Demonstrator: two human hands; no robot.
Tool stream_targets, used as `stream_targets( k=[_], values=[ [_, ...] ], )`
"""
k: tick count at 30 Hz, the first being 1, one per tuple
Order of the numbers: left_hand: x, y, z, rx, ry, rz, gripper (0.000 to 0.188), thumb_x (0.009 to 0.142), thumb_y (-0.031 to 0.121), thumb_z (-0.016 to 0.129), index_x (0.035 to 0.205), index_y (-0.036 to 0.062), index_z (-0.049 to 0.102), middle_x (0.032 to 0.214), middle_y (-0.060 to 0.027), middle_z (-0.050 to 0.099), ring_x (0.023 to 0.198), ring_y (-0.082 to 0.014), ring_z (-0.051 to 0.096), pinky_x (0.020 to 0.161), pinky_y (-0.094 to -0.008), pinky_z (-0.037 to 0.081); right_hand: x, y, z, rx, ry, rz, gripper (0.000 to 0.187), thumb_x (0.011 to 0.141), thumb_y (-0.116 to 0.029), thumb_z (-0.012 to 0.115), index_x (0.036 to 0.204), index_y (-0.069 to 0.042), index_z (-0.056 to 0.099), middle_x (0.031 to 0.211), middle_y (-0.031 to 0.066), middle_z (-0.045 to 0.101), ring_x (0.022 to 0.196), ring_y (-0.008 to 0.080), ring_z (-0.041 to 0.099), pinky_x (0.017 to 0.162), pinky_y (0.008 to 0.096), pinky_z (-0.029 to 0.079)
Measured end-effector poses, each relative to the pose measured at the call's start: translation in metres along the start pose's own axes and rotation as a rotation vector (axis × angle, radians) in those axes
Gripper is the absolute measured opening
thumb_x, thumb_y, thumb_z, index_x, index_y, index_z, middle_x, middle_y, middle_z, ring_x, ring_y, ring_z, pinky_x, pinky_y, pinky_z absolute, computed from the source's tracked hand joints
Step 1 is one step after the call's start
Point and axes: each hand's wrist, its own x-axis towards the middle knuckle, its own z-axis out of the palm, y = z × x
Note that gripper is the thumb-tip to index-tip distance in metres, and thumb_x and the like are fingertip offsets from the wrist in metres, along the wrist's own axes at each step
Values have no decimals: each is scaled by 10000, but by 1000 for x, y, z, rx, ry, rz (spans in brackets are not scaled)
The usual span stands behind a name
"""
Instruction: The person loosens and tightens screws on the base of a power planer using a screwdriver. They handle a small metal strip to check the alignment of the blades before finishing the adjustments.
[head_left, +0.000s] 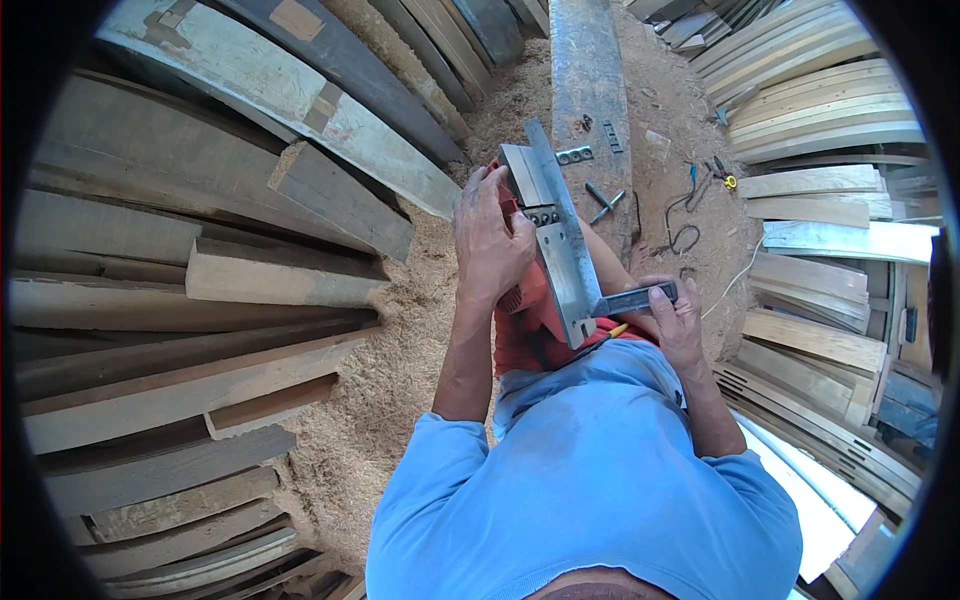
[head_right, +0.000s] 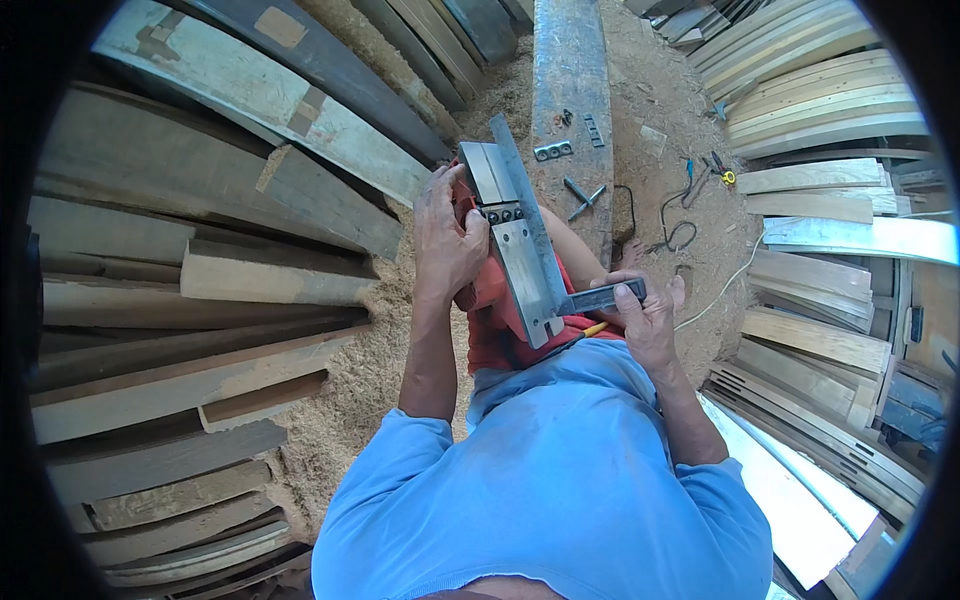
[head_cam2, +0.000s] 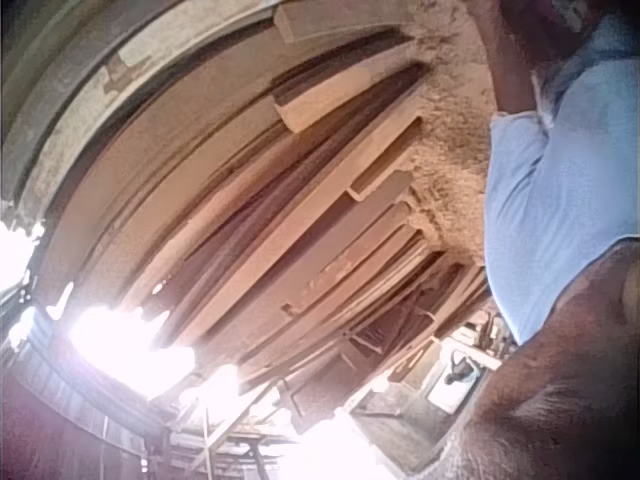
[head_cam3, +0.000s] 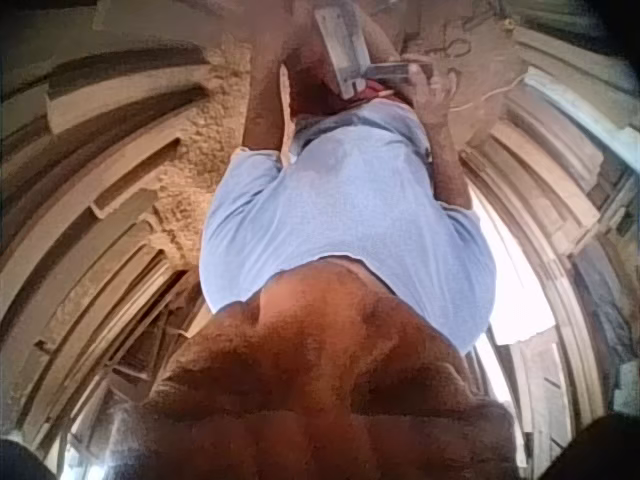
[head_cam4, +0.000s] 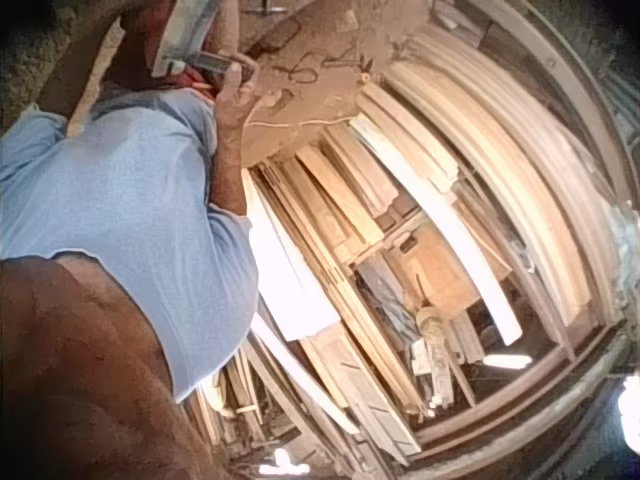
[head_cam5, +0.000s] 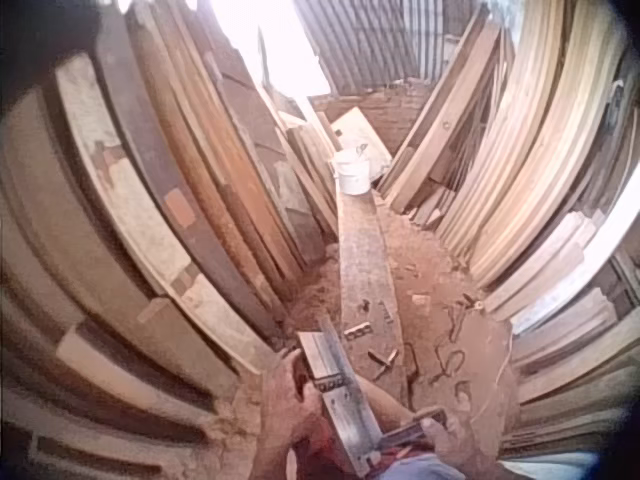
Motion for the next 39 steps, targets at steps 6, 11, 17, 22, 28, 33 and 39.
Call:
stream_targets(
  k=[6,11,17,22,28,33,39],
  values=[
    [0,-2,1,-13,-3,-9,636,844,124,625,1455,-12,510,1476,-303,524,1441,-448,454,1232,-553,316,0,0,1,26,10,24,244,1108,-172,565,1198,42,640,1107,140,766,983,149,736,869,308,645],
    [0,-4,2,2,-2,-5,638,852,131,620,1464,-9,503,1491,-304,510,1449,-448,442,1243,-551,302,0,1,0,3,1,8,249,1110,-174,561,1199,46,635,1109,145,767,978,151,739,867,311,648],
    [0,-2,1,-16,-18,-31,634,855,124,619,1464,-8,505,1487,-303,512,1445,-453,442,1240,-552,312,0,1,1,-10,5,-4,247,1111,-166,556,1206,51,629,1108,152,767,984,164,745,871,315,654],
    [-1,-2,0,-18,-18,-25,634,855,121,616,1466,-8,504,1485,-303,514,1444,-455,443,1240,-549,317,0,3,1,-14,12,-2,247,1111,-162,554,1209,52,628,1104,152,767,974,165,747,867,314,656],
    [-1,-8,1,-86,-36,-66,621,872,129,609,1468,-11,507,1471,-294,529,1436,-445,453,1236,-534,326,8,-6,-6,99,205,-91,293,1137,-245,506,1156,20,628,1036,104,726,818,106,633,796,312,593],
    [1,-19,-2,-311,-104,-269,601,930,125,605,1500,-14,473,1435,-238,572,1337,-364,559,1163,-478,433,13,-73,2,-147,314,-384,214,1102,-248,560,1031,-48,586,899,62,582,818,156,575,767,335,505],
    [3,-41,-8,-950,-64,-408,530,1072,156,502,1554,-33,386,1486,-200,530,1251,-230,590,1089,-381,499,4,-70,59,-704,-134,-138,582,908,-407,808,1263,-4,584,1101,205,661,974,338,693,817,444,553]
  ],
)
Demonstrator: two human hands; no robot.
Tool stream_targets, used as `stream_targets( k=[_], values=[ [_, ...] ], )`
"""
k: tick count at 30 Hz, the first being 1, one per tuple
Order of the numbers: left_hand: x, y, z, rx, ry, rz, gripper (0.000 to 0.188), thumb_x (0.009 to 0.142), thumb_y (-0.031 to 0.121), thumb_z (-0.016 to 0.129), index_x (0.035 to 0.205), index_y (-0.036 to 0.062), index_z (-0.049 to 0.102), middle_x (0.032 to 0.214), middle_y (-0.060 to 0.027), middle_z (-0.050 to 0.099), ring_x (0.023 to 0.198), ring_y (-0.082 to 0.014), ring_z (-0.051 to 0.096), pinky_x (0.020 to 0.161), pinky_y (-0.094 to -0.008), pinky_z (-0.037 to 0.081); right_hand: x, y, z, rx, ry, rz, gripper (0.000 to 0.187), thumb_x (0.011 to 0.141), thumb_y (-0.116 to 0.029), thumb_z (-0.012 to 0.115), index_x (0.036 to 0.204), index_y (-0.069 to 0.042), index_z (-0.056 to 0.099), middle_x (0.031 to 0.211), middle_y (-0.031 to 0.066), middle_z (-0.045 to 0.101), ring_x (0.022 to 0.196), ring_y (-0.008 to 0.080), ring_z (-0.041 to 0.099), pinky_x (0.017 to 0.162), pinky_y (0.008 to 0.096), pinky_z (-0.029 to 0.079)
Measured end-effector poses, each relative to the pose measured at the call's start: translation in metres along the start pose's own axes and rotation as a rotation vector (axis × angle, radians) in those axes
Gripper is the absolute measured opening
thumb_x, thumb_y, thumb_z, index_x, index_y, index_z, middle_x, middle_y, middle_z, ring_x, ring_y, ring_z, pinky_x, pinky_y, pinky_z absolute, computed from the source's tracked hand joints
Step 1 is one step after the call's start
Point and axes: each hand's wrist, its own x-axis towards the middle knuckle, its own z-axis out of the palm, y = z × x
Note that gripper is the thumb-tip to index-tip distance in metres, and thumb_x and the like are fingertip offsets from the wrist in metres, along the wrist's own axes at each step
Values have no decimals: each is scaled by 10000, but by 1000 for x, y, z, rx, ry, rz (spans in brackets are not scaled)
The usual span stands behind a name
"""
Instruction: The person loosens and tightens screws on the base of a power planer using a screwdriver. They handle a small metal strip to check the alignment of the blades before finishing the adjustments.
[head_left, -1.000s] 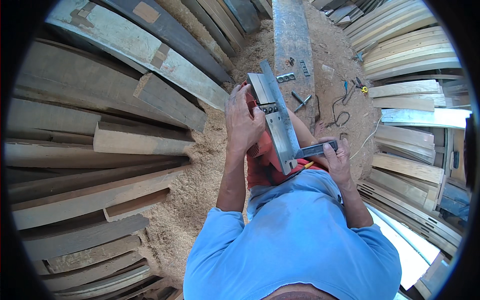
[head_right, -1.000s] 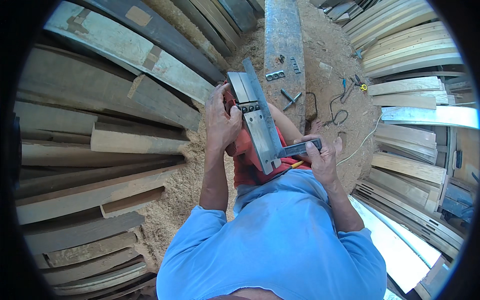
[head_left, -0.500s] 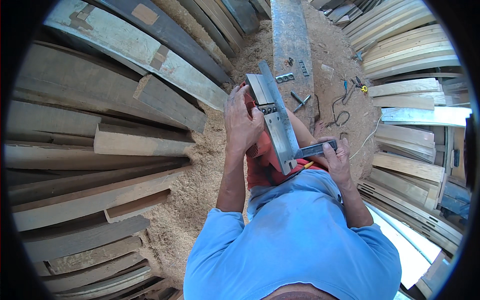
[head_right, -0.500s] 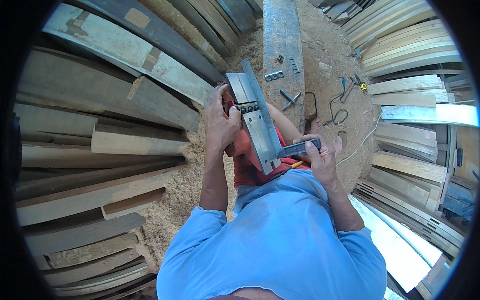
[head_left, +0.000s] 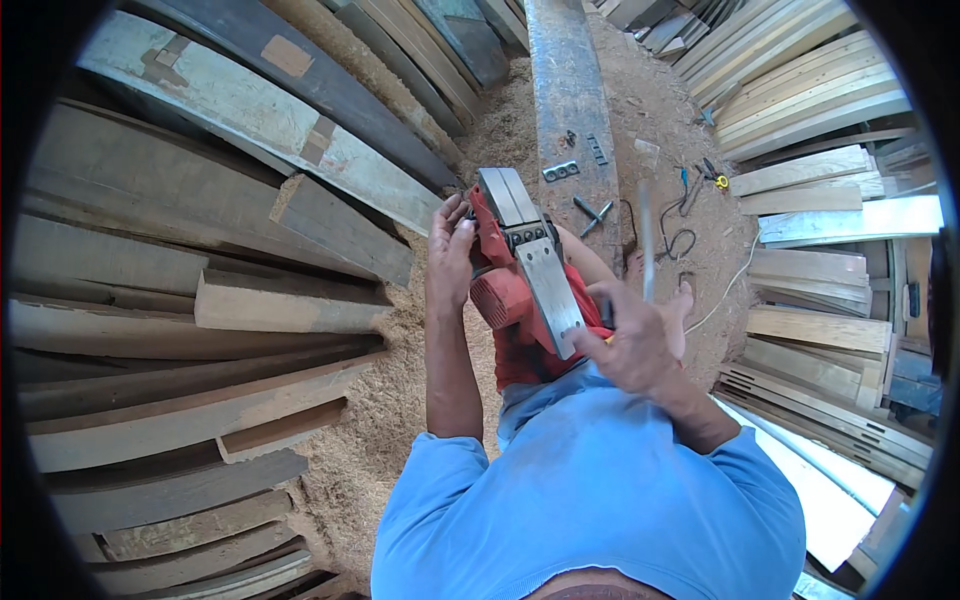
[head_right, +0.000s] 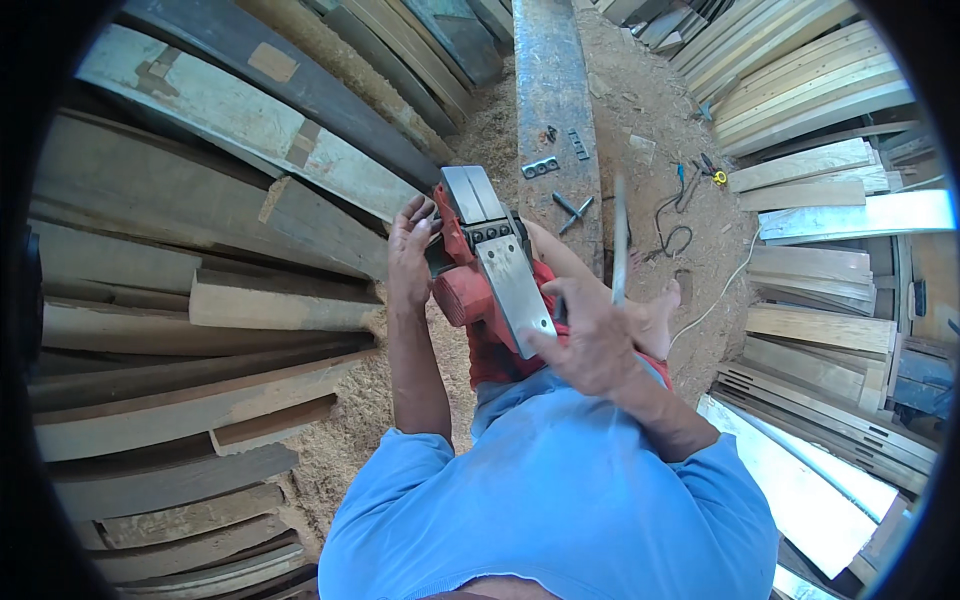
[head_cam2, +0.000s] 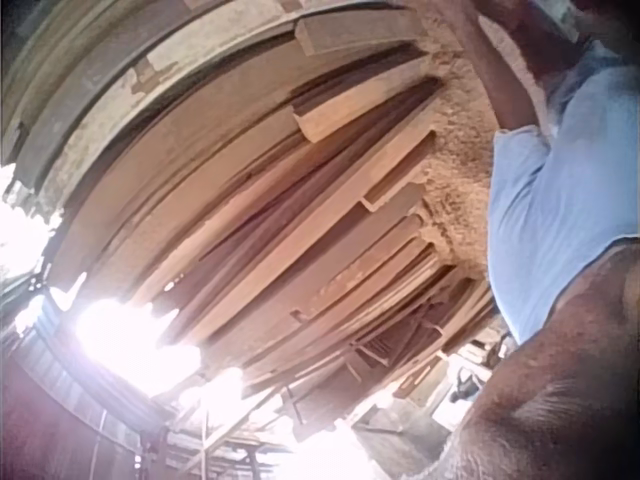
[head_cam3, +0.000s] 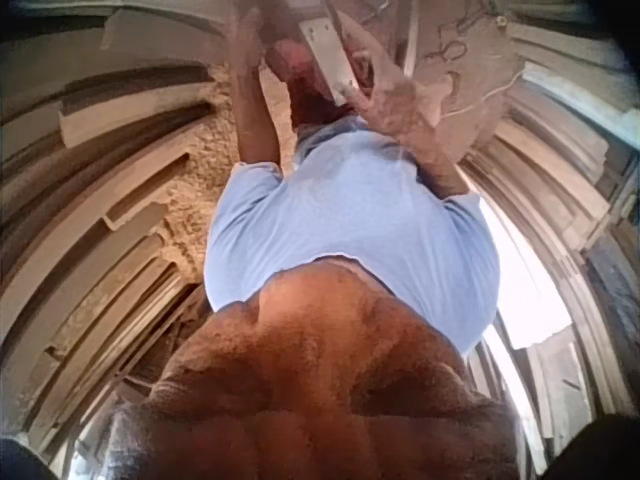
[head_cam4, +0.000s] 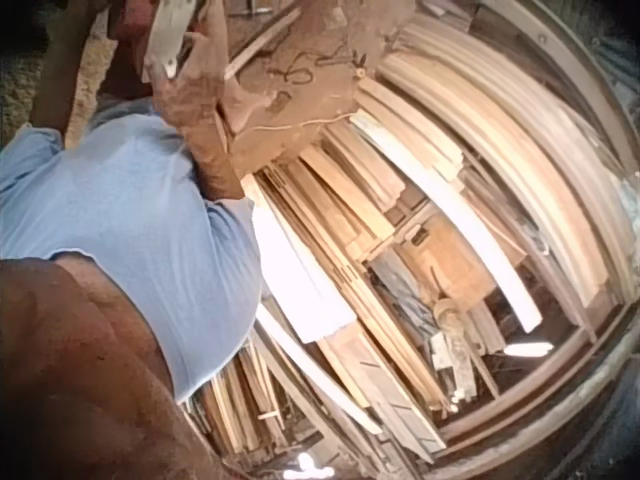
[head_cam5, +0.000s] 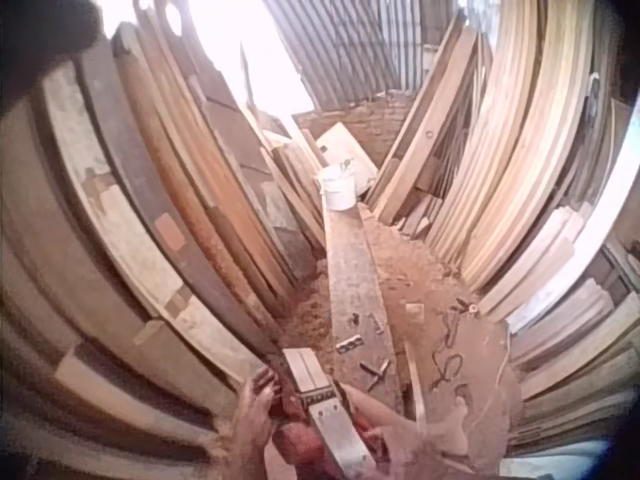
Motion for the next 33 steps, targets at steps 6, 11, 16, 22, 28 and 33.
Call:
stream_targets(
  k=[6,11,16,22,28,33],
  values=[
    [36,-51,-62,317,54,-81,474,1125,310,420,1488,20,518,1437,-130,604,1192,-220,630,1079,-413,516,6,3,39,-64,-190,21,711,902,-433,782,1383,-3,484,1160,252,679,1065,422,700,895,518,562],
    [49,-66,-26,-302,-295,-203,475,1110,278,507,1510,21,522,1401,-137,652,1235,-223,654,1066,-376,523,7,14,45,-46,-205,24,666,935,-408,737,1359,25,461,1145,275,690,1037,424,714,877,520,567],
    [60,-105,-38,97,-227,175,416,1145,322,414,1349,15,607,1300,-136,675,1128,-206,694,974,-387,585,10,15,53,-13,-231,30,633,944,-399,720,1324,24,441,1069,276,691,983,432,715,827,532,565],
    [79,-101,-38,-176,-395,-131,374,1112,316,512,1347,44,615,1207,-71,707,1036,-157,709,881,-355,606,7,22,64,-18,-171,-73,607,928,-365,749,1315,7,466,962,230,668,845,406,702,733,500,555],
    [74,-68,-29,-133,-363,-298,359,1091,303,545,1348,60,604,1177,-53,713,998,-143,715,843,-339,620,13,17,64,-64,-200,-113,624,921,-374,740,1275,43,441,905,232,674,825,397,715,659,494,560],
    [82,-66,-39,-52,-416,-477,419,1102,331,502,1390,52,622,1258,-76,722,1075,-168,717,921,-372,611,13,12,62,-68,-205,-141,584,916,-354,752,1235,30,450,922,201,658,830,385,713,663,491,559]
  ],
)
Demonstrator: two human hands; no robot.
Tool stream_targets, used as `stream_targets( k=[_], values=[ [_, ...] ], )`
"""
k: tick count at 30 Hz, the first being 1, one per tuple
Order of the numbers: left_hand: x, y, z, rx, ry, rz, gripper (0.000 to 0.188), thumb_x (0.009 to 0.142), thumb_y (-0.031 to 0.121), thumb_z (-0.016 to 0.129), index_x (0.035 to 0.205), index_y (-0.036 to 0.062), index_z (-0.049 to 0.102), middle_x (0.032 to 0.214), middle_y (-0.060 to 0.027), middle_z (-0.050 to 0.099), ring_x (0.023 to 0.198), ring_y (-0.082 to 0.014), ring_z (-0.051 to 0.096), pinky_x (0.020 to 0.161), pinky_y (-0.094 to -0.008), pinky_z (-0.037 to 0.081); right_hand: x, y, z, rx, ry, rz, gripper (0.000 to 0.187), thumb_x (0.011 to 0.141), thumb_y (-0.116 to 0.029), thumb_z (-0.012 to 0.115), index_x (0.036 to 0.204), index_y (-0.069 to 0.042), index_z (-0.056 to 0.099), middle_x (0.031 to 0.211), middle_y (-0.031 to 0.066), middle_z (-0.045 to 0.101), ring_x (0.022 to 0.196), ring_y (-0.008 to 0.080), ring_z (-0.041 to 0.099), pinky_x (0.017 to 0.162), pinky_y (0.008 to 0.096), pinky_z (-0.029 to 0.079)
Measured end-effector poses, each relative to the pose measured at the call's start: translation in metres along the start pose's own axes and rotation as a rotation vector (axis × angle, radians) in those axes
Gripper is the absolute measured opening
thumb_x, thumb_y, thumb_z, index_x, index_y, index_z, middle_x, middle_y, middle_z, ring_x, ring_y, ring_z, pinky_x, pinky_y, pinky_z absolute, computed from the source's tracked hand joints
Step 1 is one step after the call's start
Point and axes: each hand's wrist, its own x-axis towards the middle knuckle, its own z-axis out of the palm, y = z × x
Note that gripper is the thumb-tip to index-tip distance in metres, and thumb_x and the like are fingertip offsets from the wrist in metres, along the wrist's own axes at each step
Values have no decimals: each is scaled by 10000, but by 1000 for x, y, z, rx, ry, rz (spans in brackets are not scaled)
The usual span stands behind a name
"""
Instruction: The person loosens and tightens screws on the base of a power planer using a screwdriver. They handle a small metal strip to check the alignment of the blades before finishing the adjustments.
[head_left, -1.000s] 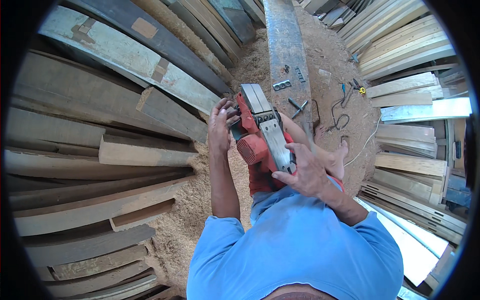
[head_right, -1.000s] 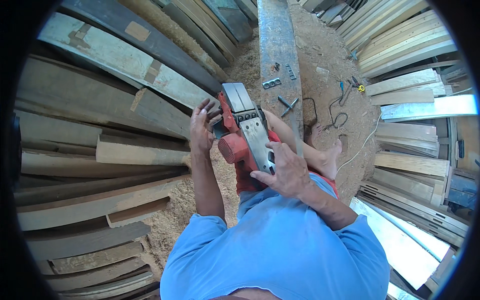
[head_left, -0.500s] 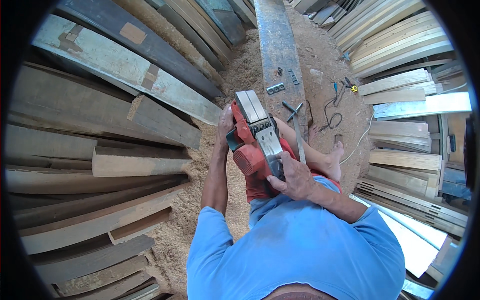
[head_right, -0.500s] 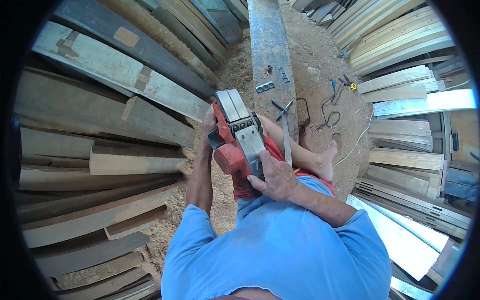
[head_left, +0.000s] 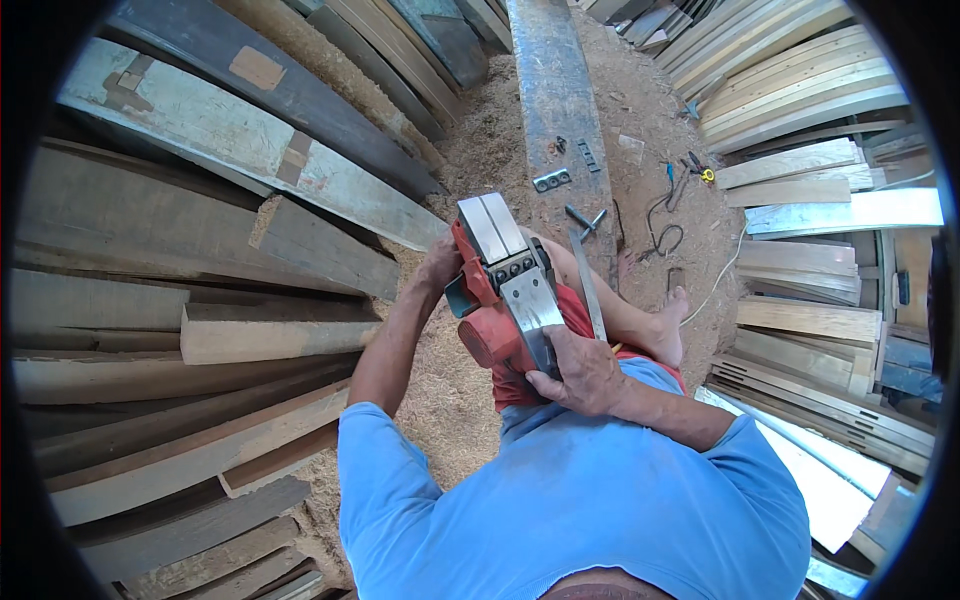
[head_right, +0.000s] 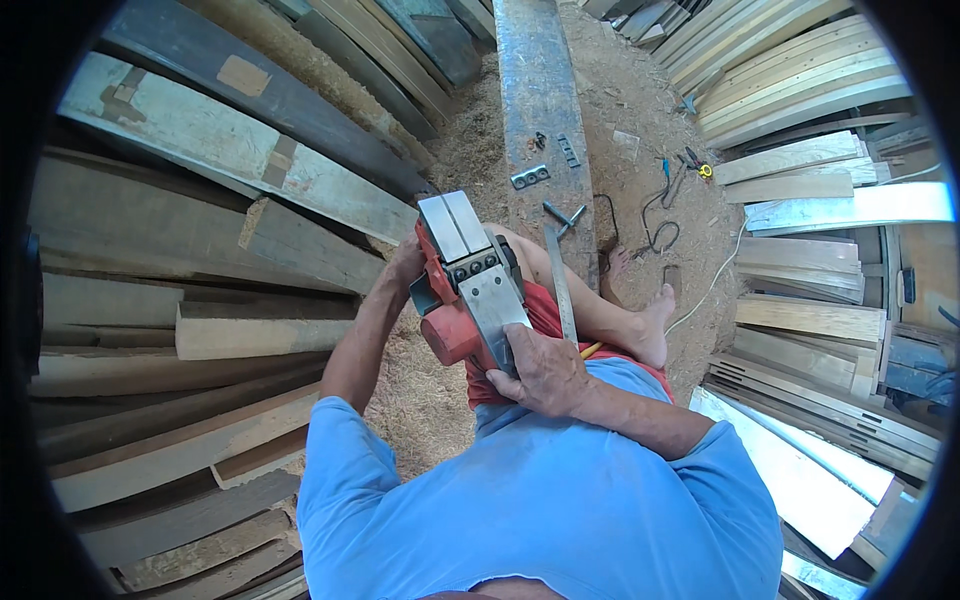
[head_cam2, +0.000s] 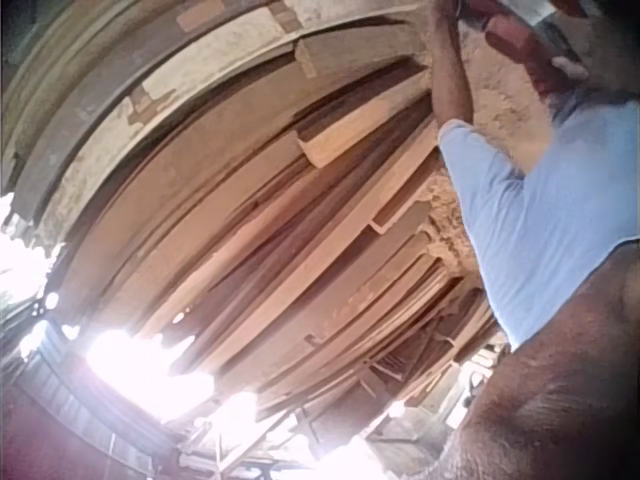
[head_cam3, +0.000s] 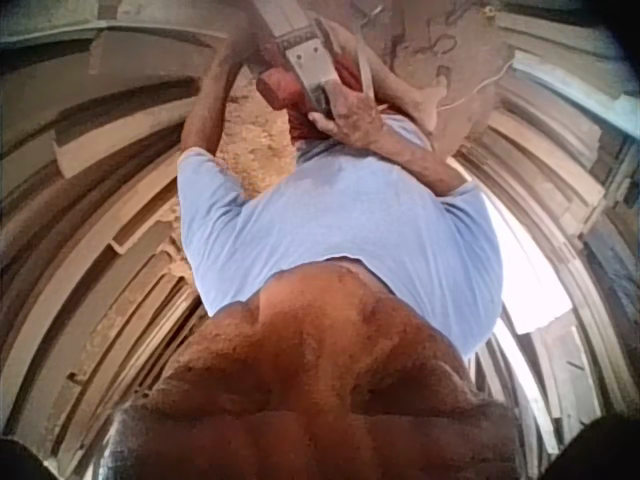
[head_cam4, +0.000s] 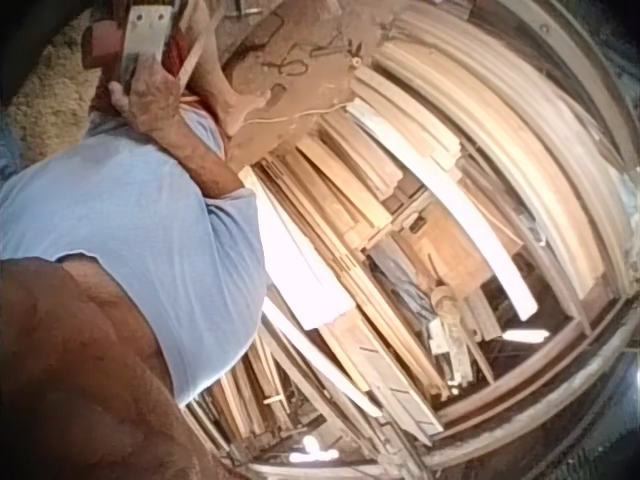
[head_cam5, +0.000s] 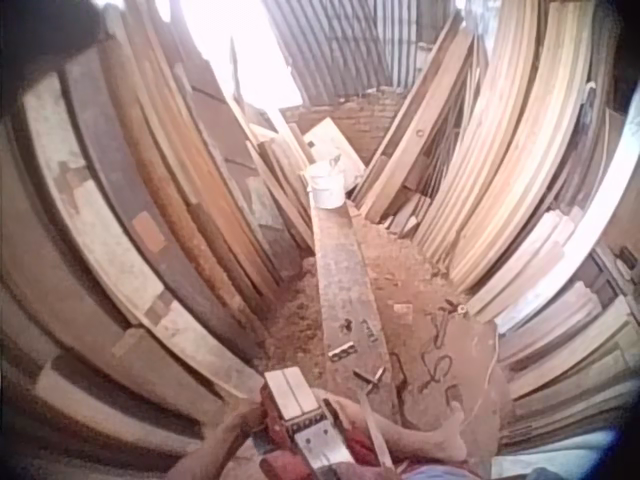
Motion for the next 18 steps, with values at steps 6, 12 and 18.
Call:
stream_targets(
  k=[6,12,18],
  values=[
    [19,-10,-31,-273,-225,-194,420,1105,320,523,1413,50,618,1299,-122,726,1091,-230,742,957,-418,632,1,-2,-2,17,-33,18,551,922,-337,750,1226,16,456,961,211,650,863,390,706,705,495,560],
    [7,-6,-7,-214,29,48,563,1151,463,377,1453,34,582,1357,-108,680,1207,-218,669,1074,-393,535,-5,-4,-26,59,184,4,438,970,-214,679,1306,25,534,1030,206,670,902,404,697,836,483,553],
    [-38,12,20,-119,76,158,673,1148,519,333,1572,9,450,1555,-140,525,1444,-276,484,1226,-407,353,-32,-15,-97,134,607,6,328,1034,-27,527,1338,58,615,1102,229,733,1032,263,684,961,446,550]
  ],
)
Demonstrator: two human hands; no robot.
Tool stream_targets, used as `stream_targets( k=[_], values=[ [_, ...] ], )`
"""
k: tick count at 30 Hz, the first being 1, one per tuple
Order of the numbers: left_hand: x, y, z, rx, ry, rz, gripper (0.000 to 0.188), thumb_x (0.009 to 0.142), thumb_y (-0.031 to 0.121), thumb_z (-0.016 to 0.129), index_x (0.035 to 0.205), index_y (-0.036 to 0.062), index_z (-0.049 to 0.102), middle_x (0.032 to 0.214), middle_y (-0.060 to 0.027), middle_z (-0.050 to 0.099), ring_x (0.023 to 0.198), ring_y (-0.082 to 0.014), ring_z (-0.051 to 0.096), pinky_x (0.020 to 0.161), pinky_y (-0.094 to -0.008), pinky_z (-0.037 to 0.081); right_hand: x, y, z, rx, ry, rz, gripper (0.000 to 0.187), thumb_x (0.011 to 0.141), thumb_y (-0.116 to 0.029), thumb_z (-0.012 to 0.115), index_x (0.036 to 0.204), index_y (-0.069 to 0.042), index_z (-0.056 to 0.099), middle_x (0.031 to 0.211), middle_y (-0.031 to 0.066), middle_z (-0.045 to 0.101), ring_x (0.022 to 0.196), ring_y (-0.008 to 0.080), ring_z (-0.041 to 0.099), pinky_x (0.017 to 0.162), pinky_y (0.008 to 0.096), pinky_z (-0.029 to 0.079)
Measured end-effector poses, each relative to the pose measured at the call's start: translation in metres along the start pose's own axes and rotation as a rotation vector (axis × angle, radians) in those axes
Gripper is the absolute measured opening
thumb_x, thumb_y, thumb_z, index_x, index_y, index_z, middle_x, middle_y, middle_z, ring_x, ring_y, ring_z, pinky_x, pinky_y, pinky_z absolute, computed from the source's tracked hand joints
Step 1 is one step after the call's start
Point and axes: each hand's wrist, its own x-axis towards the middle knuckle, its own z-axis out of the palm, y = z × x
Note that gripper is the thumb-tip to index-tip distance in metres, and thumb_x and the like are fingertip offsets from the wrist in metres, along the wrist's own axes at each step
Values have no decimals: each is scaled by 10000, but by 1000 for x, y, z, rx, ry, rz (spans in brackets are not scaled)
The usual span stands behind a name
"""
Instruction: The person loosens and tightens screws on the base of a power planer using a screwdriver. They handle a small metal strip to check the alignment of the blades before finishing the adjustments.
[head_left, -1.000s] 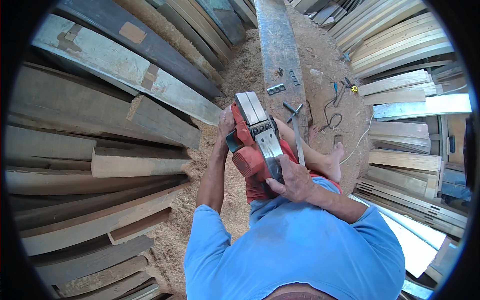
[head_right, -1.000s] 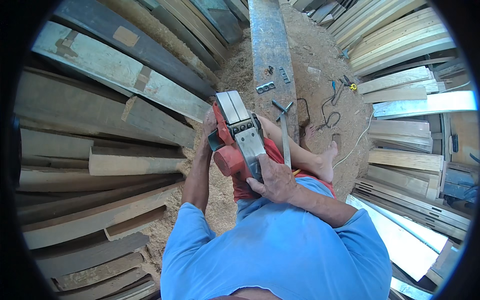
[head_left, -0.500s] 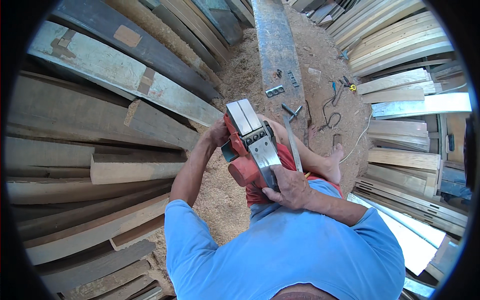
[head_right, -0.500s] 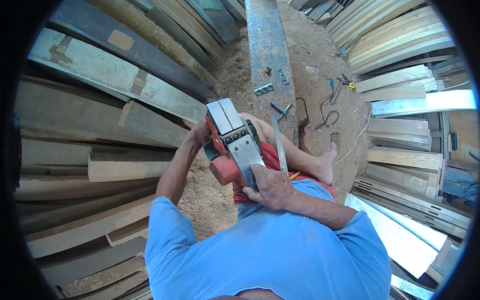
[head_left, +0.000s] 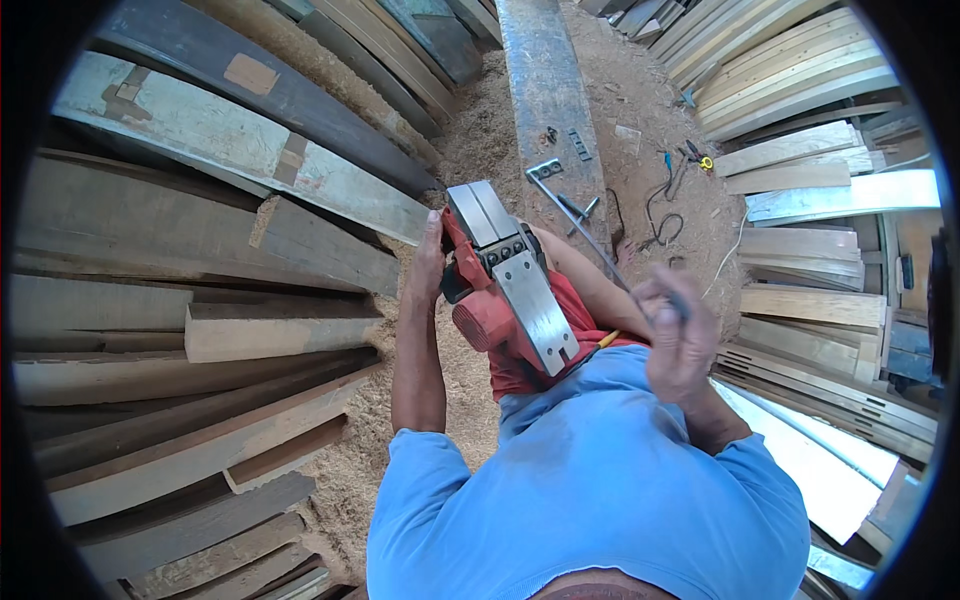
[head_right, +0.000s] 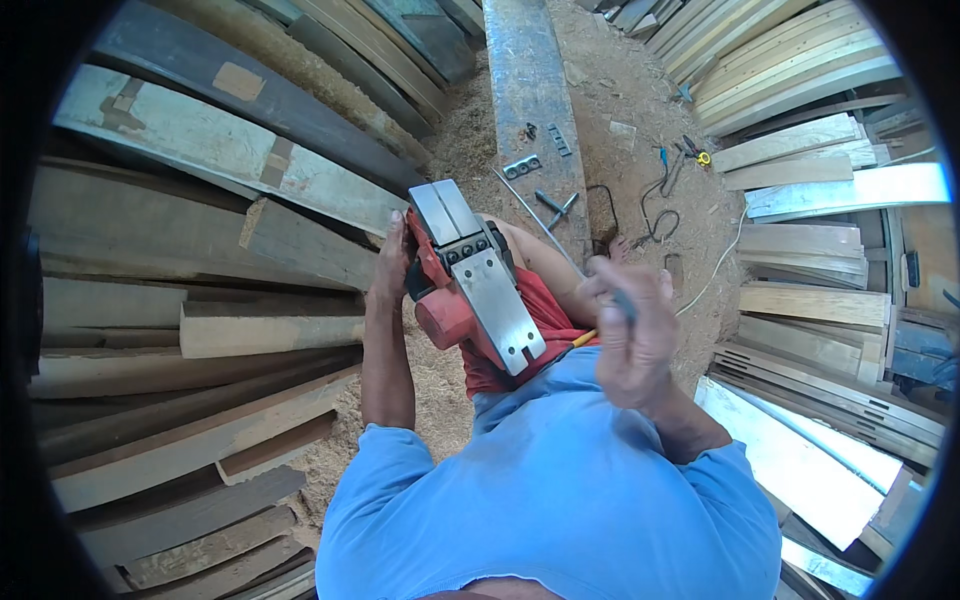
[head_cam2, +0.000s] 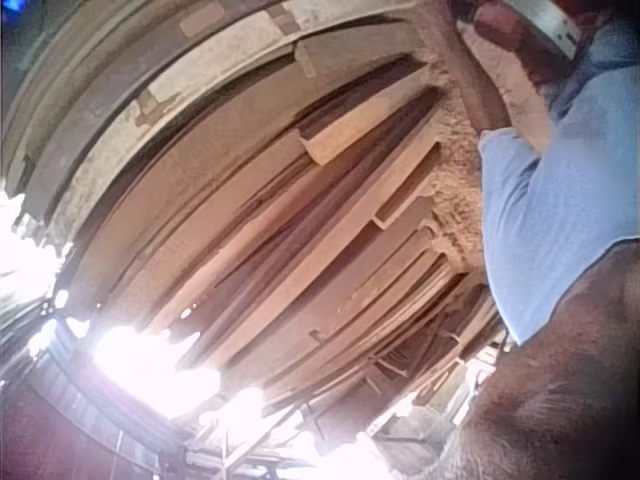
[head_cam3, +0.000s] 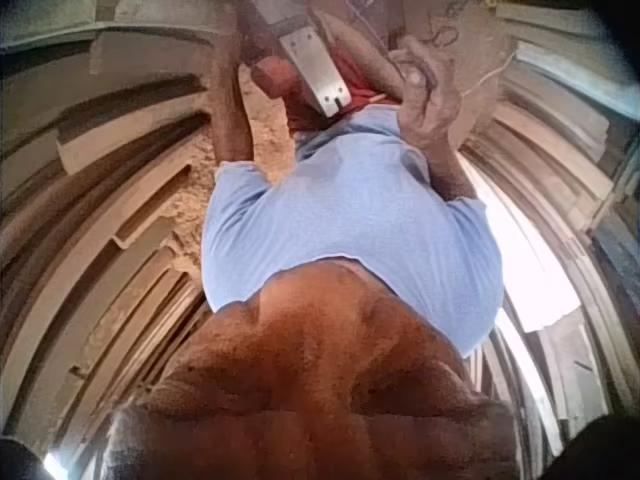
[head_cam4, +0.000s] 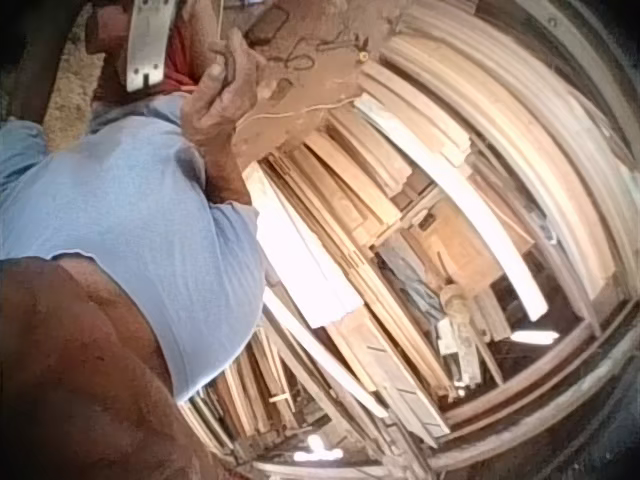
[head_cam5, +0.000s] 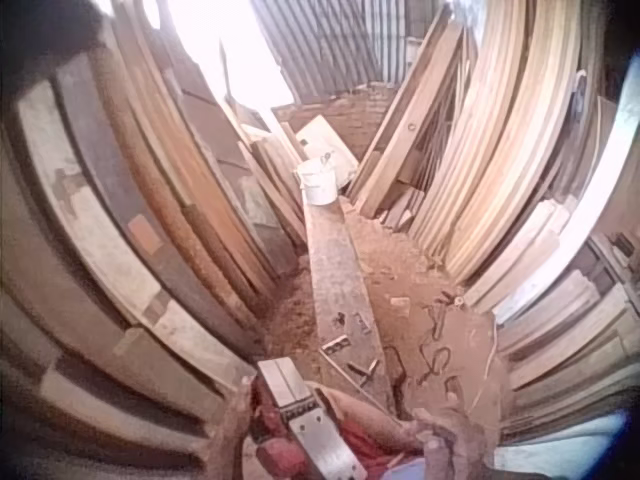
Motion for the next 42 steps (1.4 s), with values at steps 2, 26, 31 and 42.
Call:
stream_targets(
  k=[2,26,31,42],
  values=[
    [-15,18,24,370,70,171,653,1156,471,322,1555,-34,436,1533,-187,544,1407,-305,529,1208,-427,379,5,1,-9,26,193,-98,310,1028,-8,527,1307,65,640,1093,213,749,1014,240,682,962,429,557],
    [-78,14,97,1255,356,629,547,954,121,574,1484,-1,522,1457,-275,546,1398,-418,489,1185,-515,377,-47,70,32,539,-33,493,240,1087,-116,594,1210,77,666,1081,129,777,974,127,711,888,281,583],
    [-78,13,97,1325,457,601,557,919,144,563,1450,-26,543,1427,-266,575,1376,-422,503,1187,-524,369,-50,75,34,556,-19,530,247,1091,-130,589,1206,74,667,1071,134,779,985,123,709,894,277,574],
    [-74,15,103,1274,413,656,560,900,141,605,1438,-5,554,1418,-242,585,1348,-421,528,1181,-528,370,-44,76,30,524,-58,523,272,1100,-165,589,1234,59,667,1082,124,778,943,120,726,849,263,605]
  ],
)
